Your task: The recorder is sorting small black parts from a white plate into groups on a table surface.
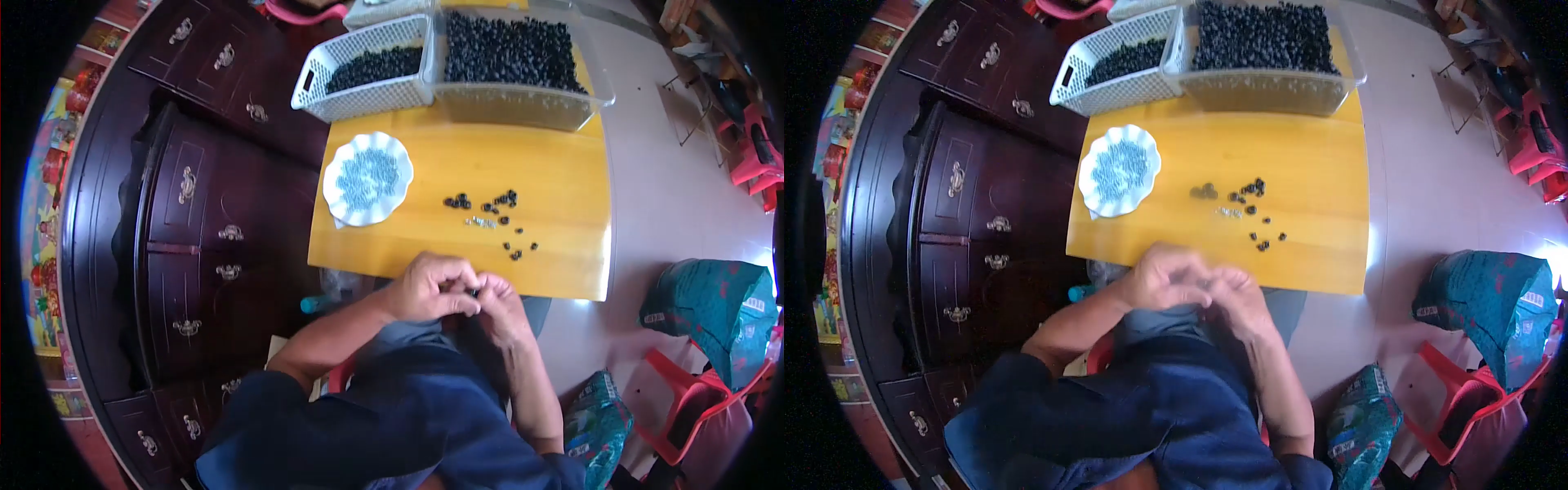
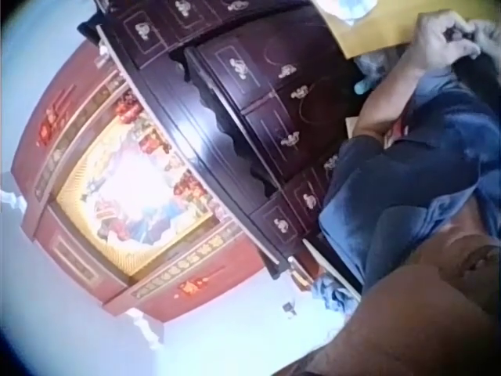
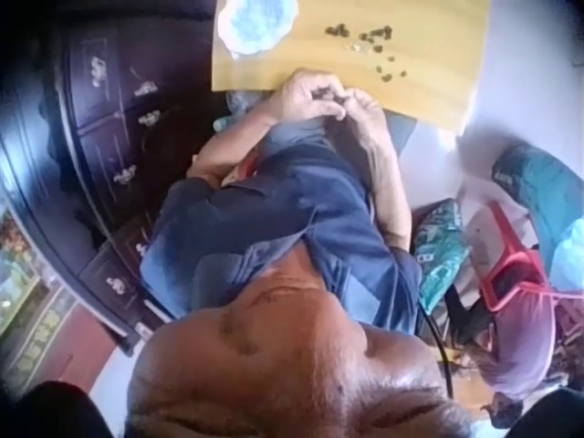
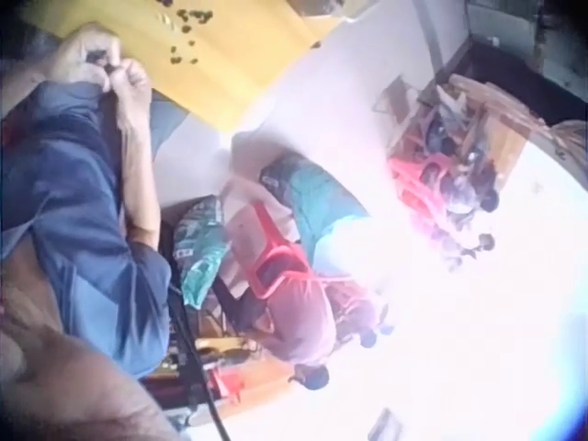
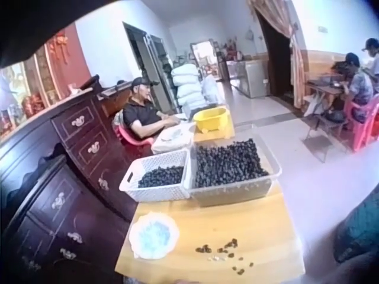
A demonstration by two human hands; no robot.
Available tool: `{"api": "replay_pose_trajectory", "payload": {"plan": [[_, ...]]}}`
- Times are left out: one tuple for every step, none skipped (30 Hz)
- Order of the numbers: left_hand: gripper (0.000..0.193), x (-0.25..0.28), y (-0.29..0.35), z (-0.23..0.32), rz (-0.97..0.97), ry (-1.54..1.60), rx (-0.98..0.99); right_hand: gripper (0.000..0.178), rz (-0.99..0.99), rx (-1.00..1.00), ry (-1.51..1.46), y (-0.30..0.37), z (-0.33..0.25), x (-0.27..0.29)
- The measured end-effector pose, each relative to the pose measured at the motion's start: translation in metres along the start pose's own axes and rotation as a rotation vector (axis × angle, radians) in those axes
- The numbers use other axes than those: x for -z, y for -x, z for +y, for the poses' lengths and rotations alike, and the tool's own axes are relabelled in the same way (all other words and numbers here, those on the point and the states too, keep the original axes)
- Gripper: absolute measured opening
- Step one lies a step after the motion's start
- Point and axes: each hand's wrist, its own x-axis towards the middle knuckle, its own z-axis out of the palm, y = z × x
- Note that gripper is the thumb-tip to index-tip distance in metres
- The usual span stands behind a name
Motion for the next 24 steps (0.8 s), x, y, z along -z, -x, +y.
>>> {"api": "replay_pose_trajectory", "payload": {"plan": [[0.027, -0.002, -0.002, 0.005, 0.010, 0.060, 0.069, 0.021, 0.043, 0.006, -0.011, 0.001, -0.015, -0.016], [0.020, -0.006, -0.011, 0.006, 0.099, 0.131, -0.079, 0.021, 0.084, 0.009, -0.017, 0.002, -0.024, -0.028], [0.020, -0.005, -0.020, 0.016, 0.106, 0.087, -0.122, 0.020, 0.075, 0.032, -0.030, 0.001, -0.029, -0.027], [0.019, -0.004, -0.025, 0.028, 0.116, 0.042, -0.166, 0.019, 0.064, 0.054, -0.041, 0.003, -0.033, -0.026], [0.021, -0.002, -0.028, 0.030, 0.109, 0.040, -0.155, 0.018, 0.021, 0.084, -0.063, 0.004, -0.040, -0.027], [0.023, -0.001, -0.030, 0.030, 0.102, 0.037, -0.145, 0.018, 0.040, 0.081, -0.062, 0.005, -0.043, -0.024], [0.022, 0.002, -0.031, 0.029, 0.095, -0.047, -0.204, 0.018, -0.015, 0.125, -0.076, 0.005, -0.042, -0.024], [0.022, 0.002, -0.031, 0.031, 0.087, -0.041, -0.203, 0.019, -0.070, 0.170, -0.089, 0.007, -0.042, -0.025], [0.022, 0.003, -0.031, 0.034, 0.096, -0.054, -0.231, 0.018, -0.050, 0.118, -0.086, 0.012, -0.045, -0.025], [0.021, 0.002, -0.030, 0.037, 0.106, -0.068, -0.260, 0.018, -0.043, 0.122, -0.086, 0.015, -0.041, -0.025], [0.021, 0.002, -0.029, 0.038, 0.100, -0.064, -0.262, 0.017, -0.031, 0.126, -0.083, 0.016, -0.037, -0.024], [0.021, 0.003, -0.028, 0.040, 0.097, -0.078, -0.282, 0.016, -0.021, 0.129, -0.079, 0.017, -0.033, -0.024], [0.021, 0.004, -0.026, 0.042, 0.098, -0.094, -0.304, 0.016, -0.020, 0.131, -0.076, 0.018, -0.029, -0.025], [0.021, 0.005, -0.024, 0.043, 0.099, -0.093, -0.308, 0.014, -0.001, 0.116, -0.063, 0.018, -0.026, -0.026], [0.021, 0.006, -0.023, 0.045, 0.100, -0.082, -0.326, 0.012, 0.016, 0.100, -0.049, 0.018, -0.023, -0.027], [0.022, 0.008, -0.020, 0.047, 0.102, -0.071, -0.344, 0.012, 0.014, 0.103, -0.045, 0.017, -0.020, -0.029], [0.022, 0.009, -0.018, 0.050, 0.104, -0.073, -0.350, 0.011, 0.012, 0.098, -0.029, 0.016, -0.018, -0.031], [0.021, 0.012, -0.014, 0.054, 0.099, -0.069, -0.324, 0.009, 0.010, 0.094, -0.012, 0.015, -0.017, -0.033], [0.020, 0.016, -0.012, 0.056, 0.097, -0.070, -0.300, 0.009, -0.004, 0.098, -0.004, 0.012, -0.015, -0.036], [0.020, 0.019, -0.010, 0.053, 0.105, -0.082, -0.312, 0.007, 0.010, 0.097, 0.020, 0.010, -0.014, -0.038], [0.019, 0.021, -0.010, 0.045, 0.112, -0.070, -0.281, 0.006, 0.022, 0.097, 0.044, 0.009, -0.013, -0.040], [0.019, 0.024, -0.009, 0.038, 0.117, -0.060, -0.252, 0.006, 0.004, 0.104, 0.054, 0.009, -0.010, -0.039], [0.019, 0.029, -0.005, 0.034, 0.116, -0.065, -0.156, 0.006, 0.016, 0.098, 0.085, 0.009, -0.006, -0.035], [0.019, 0.036, -0.005, 0.028, 0.125, -0.079, -0.170, 0.005, 0.028, 0.093, 0.117, 0.009, -0.003, -0.032]]}}
